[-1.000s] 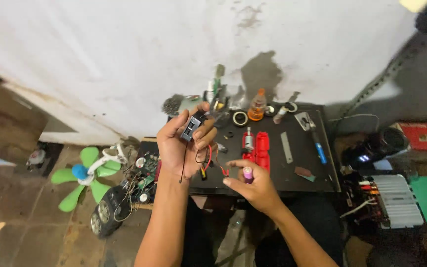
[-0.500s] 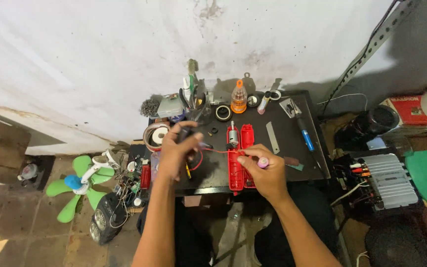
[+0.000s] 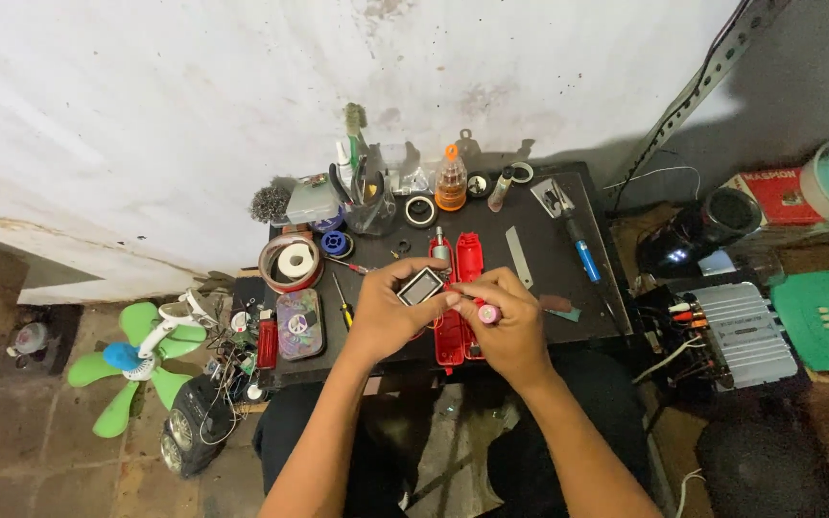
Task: Reassembling a handheld electronic device by placing a battery and circuit board into its plastic housing.
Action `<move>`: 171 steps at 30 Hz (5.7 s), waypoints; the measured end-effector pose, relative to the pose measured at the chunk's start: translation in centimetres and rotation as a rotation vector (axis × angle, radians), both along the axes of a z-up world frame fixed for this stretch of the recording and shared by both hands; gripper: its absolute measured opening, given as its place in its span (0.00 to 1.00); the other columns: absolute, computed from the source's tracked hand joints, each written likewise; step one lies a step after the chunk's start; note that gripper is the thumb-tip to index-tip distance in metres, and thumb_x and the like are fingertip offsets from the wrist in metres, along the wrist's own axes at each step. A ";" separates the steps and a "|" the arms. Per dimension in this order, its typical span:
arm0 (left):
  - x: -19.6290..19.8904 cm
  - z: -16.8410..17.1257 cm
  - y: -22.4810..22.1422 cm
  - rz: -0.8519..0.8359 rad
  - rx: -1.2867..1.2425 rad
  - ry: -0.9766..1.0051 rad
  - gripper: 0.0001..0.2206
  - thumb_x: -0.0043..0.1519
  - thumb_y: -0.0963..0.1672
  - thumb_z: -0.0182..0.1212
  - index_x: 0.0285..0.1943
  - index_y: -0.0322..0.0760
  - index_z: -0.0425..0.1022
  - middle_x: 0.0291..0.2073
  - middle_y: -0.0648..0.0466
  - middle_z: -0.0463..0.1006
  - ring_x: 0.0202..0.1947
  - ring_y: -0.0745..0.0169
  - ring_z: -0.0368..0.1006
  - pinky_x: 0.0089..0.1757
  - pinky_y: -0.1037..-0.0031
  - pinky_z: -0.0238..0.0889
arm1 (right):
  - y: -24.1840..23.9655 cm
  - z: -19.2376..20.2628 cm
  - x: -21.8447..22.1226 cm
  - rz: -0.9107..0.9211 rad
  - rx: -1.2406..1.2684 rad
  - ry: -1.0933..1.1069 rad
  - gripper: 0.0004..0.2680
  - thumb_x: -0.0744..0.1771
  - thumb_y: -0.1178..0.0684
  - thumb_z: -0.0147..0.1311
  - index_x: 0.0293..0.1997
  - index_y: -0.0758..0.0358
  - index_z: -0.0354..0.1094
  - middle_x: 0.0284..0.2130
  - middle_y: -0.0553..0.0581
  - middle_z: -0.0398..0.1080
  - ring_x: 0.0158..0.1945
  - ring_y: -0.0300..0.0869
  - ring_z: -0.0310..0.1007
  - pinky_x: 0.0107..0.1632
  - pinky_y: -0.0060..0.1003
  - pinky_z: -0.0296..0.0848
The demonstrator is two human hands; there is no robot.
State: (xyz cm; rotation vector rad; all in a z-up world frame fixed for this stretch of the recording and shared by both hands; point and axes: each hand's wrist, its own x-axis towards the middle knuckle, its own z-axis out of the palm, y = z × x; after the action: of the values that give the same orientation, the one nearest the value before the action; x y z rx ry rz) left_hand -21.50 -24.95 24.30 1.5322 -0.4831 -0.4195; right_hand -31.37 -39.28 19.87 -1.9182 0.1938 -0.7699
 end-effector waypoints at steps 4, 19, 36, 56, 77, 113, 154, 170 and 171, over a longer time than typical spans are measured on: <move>0.1 -0.2 0.0 0.024 0.029 -0.034 0.17 0.48 0.39 0.78 0.46 0.31 0.84 0.23 0.44 0.81 0.24 0.69 0.71 0.24 0.76 0.68 | 0.3 -0.3 -0.1 0.012 0.017 0.017 0.06 0.64 0.56 0.66 0.44 0.59 0.81 0.31 0.57 0.74 0.34 0.45 0.76 0.40 0.38 0.72; 1.1 1.3 1.9 0.099 -0.052 0.074 0.19 0.48 0.38 0.75 0.50 0.27 0.82 0.26 0.39 0.82 0.24 0.61 0.77 0.31 0.73 0.73 | 0.7 0.6 -0.7 0.322 0.318 0.251 0.21 0.69 0.57 0.51 0.72 0.67 0.56 0.38 0.69 0.78 0.36 0.46 0.78 0.37 0.39 0.78; 0.9 0.3 1.6 0.009 -0.092 0.047 0.17 0.55 0.40 0.72 0.52 0.28 0.81 0.26 0.42 0.82 0.23 0.64 0.77 0.23 0.80 0.70 | 1.0 -0.6 -0.5 0.336 0.548 0.130 0.17 0.68 0.60 0.54 0.64 0.71 0.59 0.39 0.70 0.76 0.26 0.45 0.78 0.19 0.32 0.78; 1.5 -1.0 1.9 0.048 -0.088 0.065 0.18 0.50 0.38 0.75 0.49 0.25 0.81 0.27 0.38 0.82 0.24 0.62 0.78 0.25 0.76 0.72 | 1.4 -0.5 -0.6 0.446 0.521 0.167 0.32 0.61 0.66 0.65 0.72 0.68 0.52 0.49 0.69 0.73 0.39 0.43 0.79 0.34 0.33 0.86; 2.3 -0.1 3.4 -0.010 -0.066 0.094 0.19 0.49 0.39 0.77 0.49 0.27 0.82 0.28 0.41 0.81 0.22 0.65 0.73 0.23 0.79 0.68 | 1.0 -0.3 -1.0 0.594 0.439 0.213 0.35 0.59 0.70 0.67 0.74 0.69 0.50 0.49 0.71 0.74 0.40 0.45 0.81 0.43 0.39 0.83; 3.2 -2.5 4.5 -0.035 -0.875 1.074 0.15 0.69 0.47 0.56 0.60 0.37 0.68 0.33 0.54 0.76 0.24 0.78 0.66 0.16 0.93 0.55 | 7.2 -6.7 0.6 0.181 0.658 0.085 0.42 0.52 0.67 0.76 0.73 0.66 0.50 0.39 0.66 0.74 0.35 0.43 0.79 0.35 0.31 0.82; 3.5 -3.2 4.8 -0.036 -0.927 1.098 0.14 0.69 0.48 0.58 0.60 0.40 0.69 0.34 0.53 0.78 0.24 0.76 0.69 0.16 0.92 0.56 | 8.4 -5.3 0.6 0.240 0.805 0.104 0.41 0.53 0.72 0.71 0.73 0.68 0.49 0.43 0.67 0.73 0.41 0.47 0.80 0.45 0.51 0.87; 3.0 -2.6 4.6 0.037 -0.914 1.074 0.13 0.68 0.47 0.59 0.57 0.39 0.70 0.32 0.54 0.77 0.23 0.75 0.67 0.16 0.91 0.55 | 8.6 -5.7 0.4 0.199 0.678 0.084 0.38 0.55 0.70 0.71 0.73 0.68 0.51 0.42 0.66 0.74 0.36 0.43 0.80 0.37 0.33 0.86; 3.1 -2.6 4.7 0.036 -0.911 1.074 0.13 0.68 0.47 0.58 0.57 0.39 0.69 0.32 0.54 0.77 0.23 0.75 0.67 0.16 0.90 0.56 | 8.7 -5.2 0.3 0.192 0.651 0.087 0.38 0.55 0.70 0.71 0.73 0.68 0.52 0.42 0.67 0.74 0.37 0.43 0.80 0.37 0.33 0.85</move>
State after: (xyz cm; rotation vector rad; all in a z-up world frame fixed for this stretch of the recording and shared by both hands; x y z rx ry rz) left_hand -18.36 -20.23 21.66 0.3049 0.2114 -0.7782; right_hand -31.03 -30.62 14.68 -1.3262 0.2707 -0.4214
